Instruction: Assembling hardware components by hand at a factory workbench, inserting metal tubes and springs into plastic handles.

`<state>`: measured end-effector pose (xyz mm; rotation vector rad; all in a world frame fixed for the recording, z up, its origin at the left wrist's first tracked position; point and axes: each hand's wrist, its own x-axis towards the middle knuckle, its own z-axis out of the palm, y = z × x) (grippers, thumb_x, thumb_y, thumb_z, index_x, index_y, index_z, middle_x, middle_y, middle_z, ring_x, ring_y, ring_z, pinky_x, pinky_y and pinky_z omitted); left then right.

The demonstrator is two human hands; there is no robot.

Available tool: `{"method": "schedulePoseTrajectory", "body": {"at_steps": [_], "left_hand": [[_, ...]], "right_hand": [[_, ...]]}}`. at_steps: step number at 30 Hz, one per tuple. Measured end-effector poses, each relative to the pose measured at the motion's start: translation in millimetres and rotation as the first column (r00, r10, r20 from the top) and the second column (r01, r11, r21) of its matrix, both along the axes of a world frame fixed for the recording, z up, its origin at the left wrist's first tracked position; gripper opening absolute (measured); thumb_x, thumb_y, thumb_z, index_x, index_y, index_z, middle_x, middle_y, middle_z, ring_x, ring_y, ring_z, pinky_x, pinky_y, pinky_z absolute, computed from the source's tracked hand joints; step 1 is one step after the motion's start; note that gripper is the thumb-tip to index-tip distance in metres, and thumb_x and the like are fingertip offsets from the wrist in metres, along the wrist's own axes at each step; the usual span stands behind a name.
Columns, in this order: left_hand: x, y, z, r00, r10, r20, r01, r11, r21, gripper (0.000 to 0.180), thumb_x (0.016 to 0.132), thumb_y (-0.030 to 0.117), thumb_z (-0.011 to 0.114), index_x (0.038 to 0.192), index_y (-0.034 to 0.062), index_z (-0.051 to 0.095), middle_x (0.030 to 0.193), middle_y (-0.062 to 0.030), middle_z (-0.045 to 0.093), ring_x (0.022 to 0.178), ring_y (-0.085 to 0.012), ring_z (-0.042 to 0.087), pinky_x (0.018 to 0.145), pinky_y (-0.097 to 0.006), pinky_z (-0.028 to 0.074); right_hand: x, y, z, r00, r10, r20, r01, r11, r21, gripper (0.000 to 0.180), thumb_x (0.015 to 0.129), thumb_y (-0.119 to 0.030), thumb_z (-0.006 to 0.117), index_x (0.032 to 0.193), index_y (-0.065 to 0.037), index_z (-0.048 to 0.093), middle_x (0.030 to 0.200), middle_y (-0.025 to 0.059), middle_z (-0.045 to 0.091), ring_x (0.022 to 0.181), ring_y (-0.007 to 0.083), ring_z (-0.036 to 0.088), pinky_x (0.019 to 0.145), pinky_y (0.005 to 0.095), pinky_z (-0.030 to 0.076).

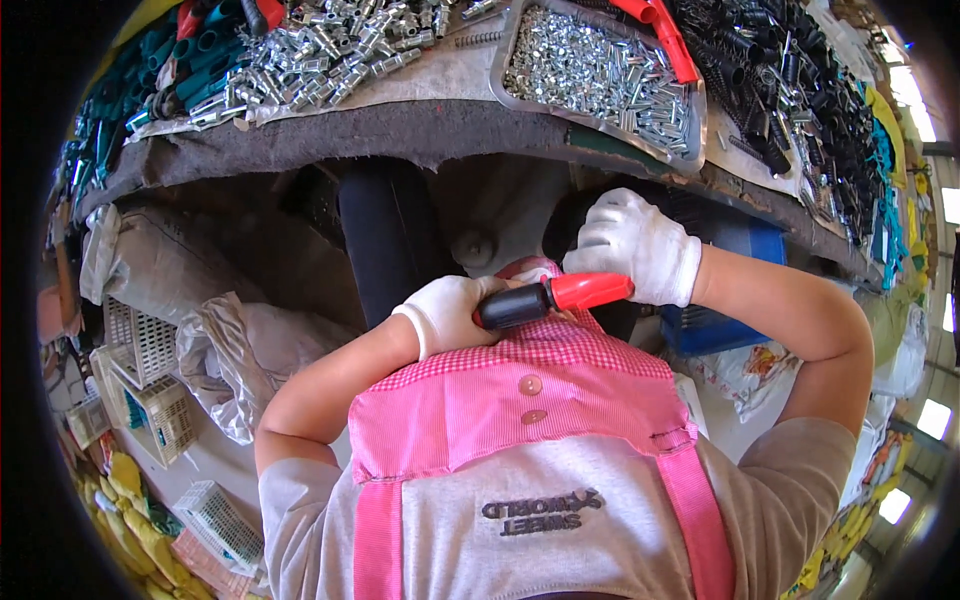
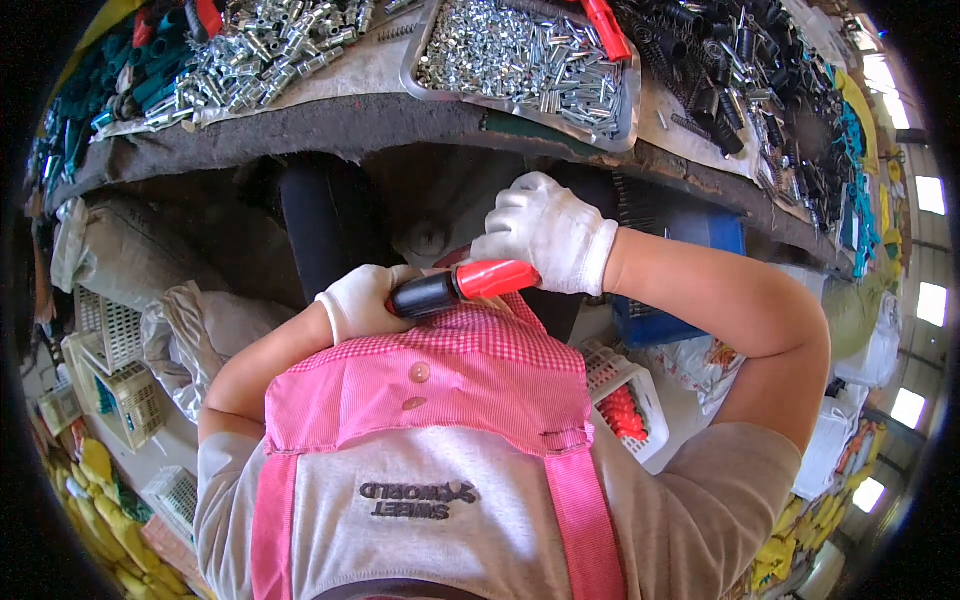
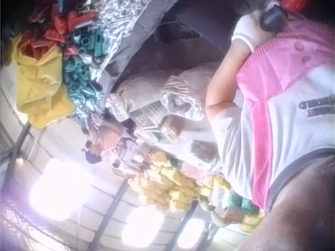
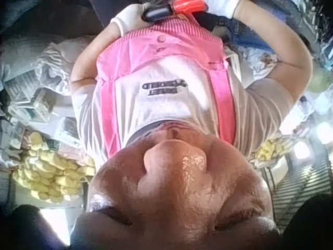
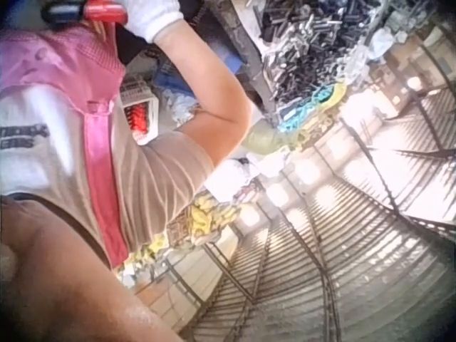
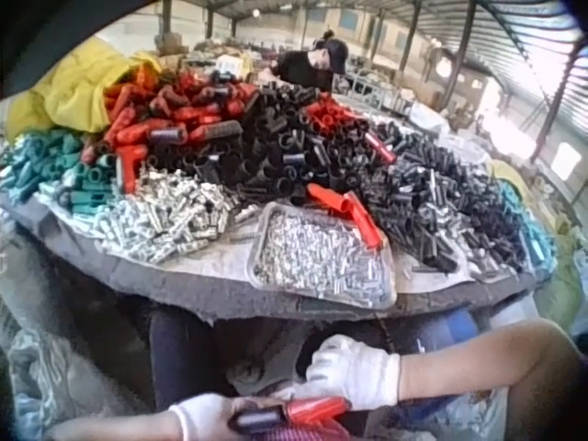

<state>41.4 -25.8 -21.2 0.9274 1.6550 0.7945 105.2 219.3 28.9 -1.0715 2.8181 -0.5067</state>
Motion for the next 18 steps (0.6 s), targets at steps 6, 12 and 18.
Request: {"method": "schedulePoseTrajectory", "body": {"at_steps": [6, 12, 18], "left_hand": [[8, -2, -13, 0.935, 0.128, 0.33, -0.142, 0.99, 0.018, 0.04, 0.07, 0.01, 0.071, 0.107, 0.0023, 0.057, 0.088, -0.0044, 0.063, 0.082, -0.0125, 0.058, 0.078, -0.026, 0.046], [4, 2, -40, 0.857, -0.085, 0.509, 0.0, 0.986, 0.165, 0.038, 0.069, 0.01, 0.075, 0.103, 0.0042, 0.059, 0.092, -0.0002, 0.06, 0.085, -0.0081, 0.053, 0.081, -0.025, 0.043], [1, 8, 2, 0.994, -0.004, -0.112, 0.0, 0.999, -0.036, 0.038, 0.066, 0.011, 0.071, 0.102, 0.0098, 0.058, 0.084, -0.011, 0.064, 0.078, -0.0244, 0.063, 0.072, -0.033, 0.049]], "right_hand": [[-1, 0, 5, 0.989, 0.013, -0.146, -0.018, 0.999, -0.034, 0.02, 0.062, -0.02, 0.062, 0.081, -0.014, 0.06, 0.068, -0.0015, 0.053, 0.07, 0.0188, 0.054, 0.075, 0.0365, 0.043], [-7, -1, 11, 0.787, 0.378, -0.487, -0.324, 0.926, 0.194, 0.025, 0.06, -0.019, 0.06, 0.085, -0.018, 0.058, 0.073, -0.0048, 0.05, 0.072, 0.0129, 0.053, 0.081, 0.0367, 0.043], [15, 6, -6, 0.93, -0.139, 0.339, 0.172, 0.983, -0.071, 0.018, 0.064, -0.013, 0.065, 0.081, -0.013, 0.061, 0.067, 0.0, 0.056, 0.068, 0.0194, 0.057, 0.071, 0.0384, 0.046]]}}
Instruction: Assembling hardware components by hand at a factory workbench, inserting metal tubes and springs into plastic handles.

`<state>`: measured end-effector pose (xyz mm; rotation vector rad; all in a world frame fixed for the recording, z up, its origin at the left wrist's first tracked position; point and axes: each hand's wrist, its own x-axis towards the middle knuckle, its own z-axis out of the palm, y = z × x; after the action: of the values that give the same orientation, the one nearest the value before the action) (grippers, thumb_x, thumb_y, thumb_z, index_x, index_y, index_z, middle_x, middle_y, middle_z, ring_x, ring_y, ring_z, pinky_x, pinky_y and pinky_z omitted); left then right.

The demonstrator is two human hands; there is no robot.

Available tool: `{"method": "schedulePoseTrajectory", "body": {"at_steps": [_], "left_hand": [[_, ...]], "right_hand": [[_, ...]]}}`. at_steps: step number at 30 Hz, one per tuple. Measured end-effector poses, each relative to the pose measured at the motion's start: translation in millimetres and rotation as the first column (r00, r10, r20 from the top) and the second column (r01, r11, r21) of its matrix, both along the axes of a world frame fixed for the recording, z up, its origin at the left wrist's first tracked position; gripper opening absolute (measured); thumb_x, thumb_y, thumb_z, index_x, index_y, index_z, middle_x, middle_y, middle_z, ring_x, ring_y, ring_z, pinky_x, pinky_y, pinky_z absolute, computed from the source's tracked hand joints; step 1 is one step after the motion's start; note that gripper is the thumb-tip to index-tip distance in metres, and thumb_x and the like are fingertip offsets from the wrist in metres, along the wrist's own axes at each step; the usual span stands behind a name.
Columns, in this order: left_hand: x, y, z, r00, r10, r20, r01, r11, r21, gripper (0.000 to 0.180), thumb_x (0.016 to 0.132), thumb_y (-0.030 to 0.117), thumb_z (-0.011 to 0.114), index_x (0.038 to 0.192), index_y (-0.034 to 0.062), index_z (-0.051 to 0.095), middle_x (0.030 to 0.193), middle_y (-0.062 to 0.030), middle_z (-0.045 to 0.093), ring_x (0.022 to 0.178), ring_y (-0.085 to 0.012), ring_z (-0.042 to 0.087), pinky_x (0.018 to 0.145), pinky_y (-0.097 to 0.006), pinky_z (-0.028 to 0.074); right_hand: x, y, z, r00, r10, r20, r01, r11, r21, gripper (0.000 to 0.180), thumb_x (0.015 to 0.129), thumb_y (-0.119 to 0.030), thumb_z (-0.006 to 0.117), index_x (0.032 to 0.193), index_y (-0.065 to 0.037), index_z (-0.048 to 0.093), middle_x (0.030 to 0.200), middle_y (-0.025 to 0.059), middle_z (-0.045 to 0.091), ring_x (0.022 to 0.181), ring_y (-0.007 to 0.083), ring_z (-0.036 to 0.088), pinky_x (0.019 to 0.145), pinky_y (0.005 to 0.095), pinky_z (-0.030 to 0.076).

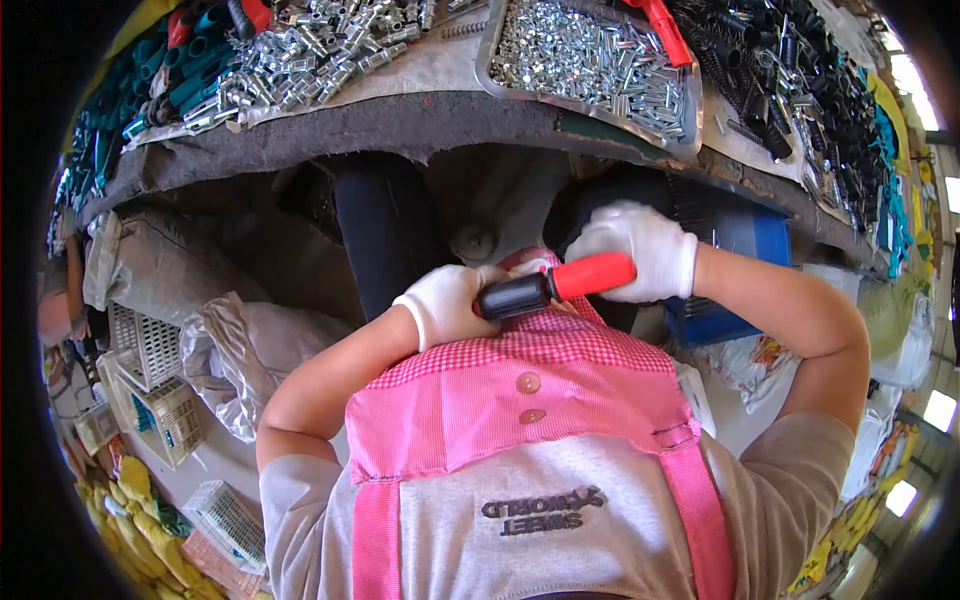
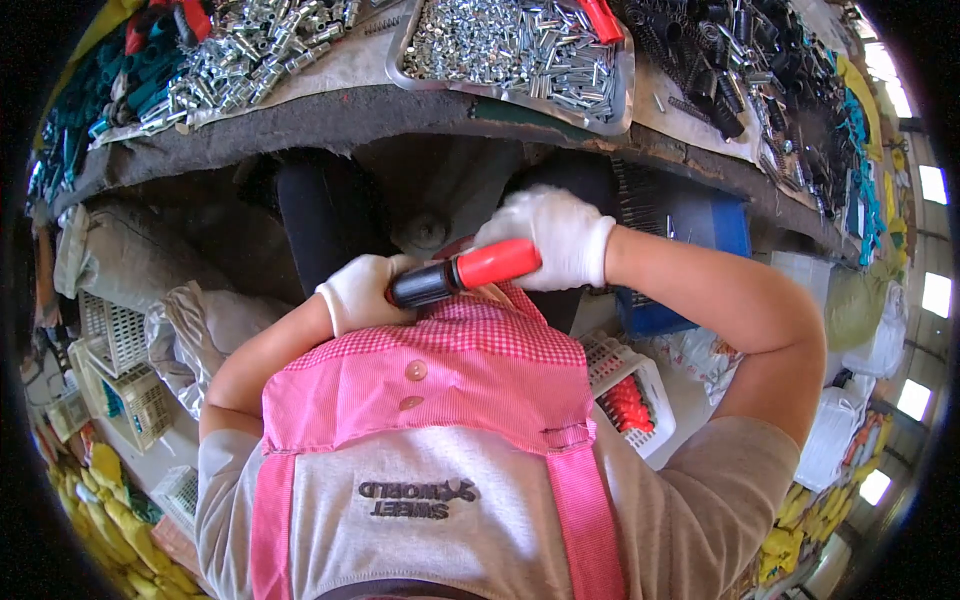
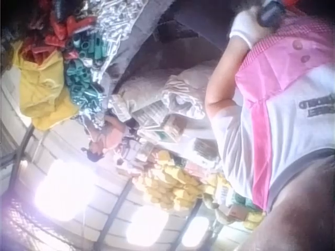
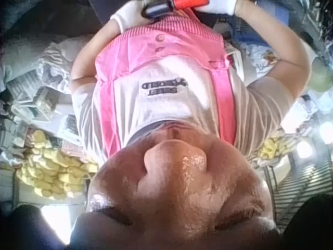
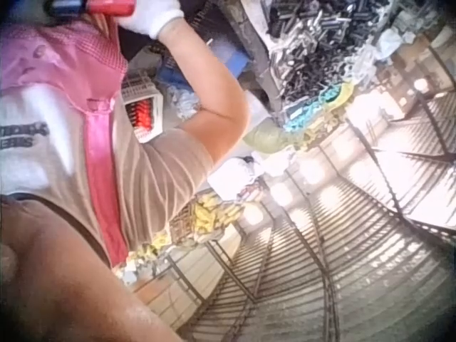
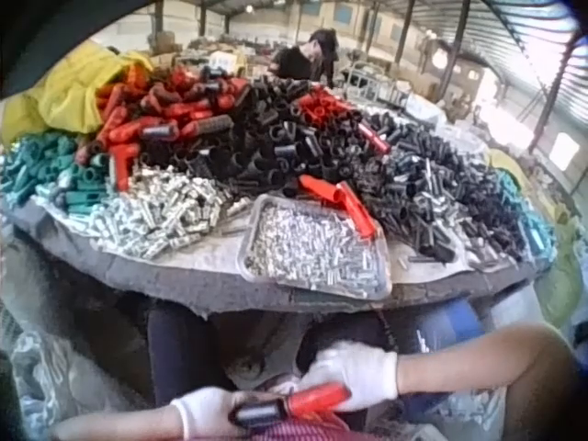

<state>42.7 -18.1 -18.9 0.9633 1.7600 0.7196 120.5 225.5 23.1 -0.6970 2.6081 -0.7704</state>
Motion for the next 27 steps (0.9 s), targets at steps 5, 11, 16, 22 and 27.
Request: {"method": "schedulePoseTrajectory", "body": {"at_steps": [5, 11, 16, 22, 27], "left_hand": [[-29, 0, 5, 0.707, 0.295, -0.643, -0.178, 0.954, 0.241, 0.032, 0.067, 0.014, 0.065, 0.098, 0.0123, 0.055, 0.075, -0.0181, 0.061, 0.072, -0.0342, 0.06, 0.062, -0.041, 0.048], [-36, -2, 11, 0.834, 0.413, -0.367, -0.339, 0.907, 0.252, 0.034, 0.069, 0.012, 0.066, 0.101, 0.003, 0.057, 0.076, -0.0175, 0.061, 0.072, -0.0267, 0.063, 0.066, -0.033, 0.048], [-18, -2, 16, 0.968, 0.179, 0.178, -0.219, 0.947, 0.235, 0.031, 0.069, 0.009, 0.07, 0.097, 0.0034, 0.059, 0.081, -0.0045, 0.063, 0.074, -0.0115, 0.058, 0.07, -0.027, 0.047], [-4, 5, -36, 0.593, -0.317, 0.74, 0.114, 0.943, 0.312, 0.027, 0.068, 0.004, 0.061, 0.093, 0.0003, 0.051, 0.065, -0.0003, 0.052, 0.047, -0.0058, 0.049, 0.044, -0.019, 0.039], [-1, 12, -59, 0.371, -0.375, 0.85, 0.263, 0.92, 0.291, 0.028, 0.066, 0.002, 0.06, 0.091, -0.0019, 0.049, 0.056, -0.0004, 0.049, 0.04, -0.0054, 0.045, 0.037, -0.018, 0.034]], "right_hand": [[6, -17, -4, 0.276, 0.142, 0.951, 0.95, 0.114, -0.292, 0.043, 0.081, -0.018, 0.059, 0.12, -0.003, 0.047, 0.095, 0.0108, 0.058, 0.078, 0.0192, 0.06, 0.072, 0.0336, 0.049], [-11, -33, 25, 0.734, -0.346, 0.584, 0.676, 0.292, -0.676, 0.057, 0.081, -0.007, 0.059, 0.131, 0.0, 0.031, 0.115, 0.0145, 0.052, 0.093, 0.0198, 0.059, 0.077, 0.0325, 0.051], [-5, 3, 36, 0.606, -0.073, 0.792, 0.631, 0.65, -0.423, 0.027, 0.076, -0.014, 0.066, 0.099, -0.002, 0.058, 0.078, 0.0078, 0.064, 0.071, 0.0166, 0.063, 0.066, 0.0305, 0.052], [-26, 0, 42, 0.752, 0.354, -0.557, -0.3, 0.935, 0.188, 0.024, 0.061, -0.019, 0.063, 0.085, -0.015, 0.061, 0.076, 0.0, 0.055, 0.071, 0.0198, 0.053, 0.081, 0.0395, 0.046], [-22, -3, 47, 0.417, 0.579, -0.701, -0.415, 0.807, 0.42, 0.021, 0.058, -0.018, 0.06, 0.079, -0.013, 0.057, 0.078, -0.0016, 0.053, 0.087, 0.0169, 0.055, 0.094, 0.0355, 0.042]]}}
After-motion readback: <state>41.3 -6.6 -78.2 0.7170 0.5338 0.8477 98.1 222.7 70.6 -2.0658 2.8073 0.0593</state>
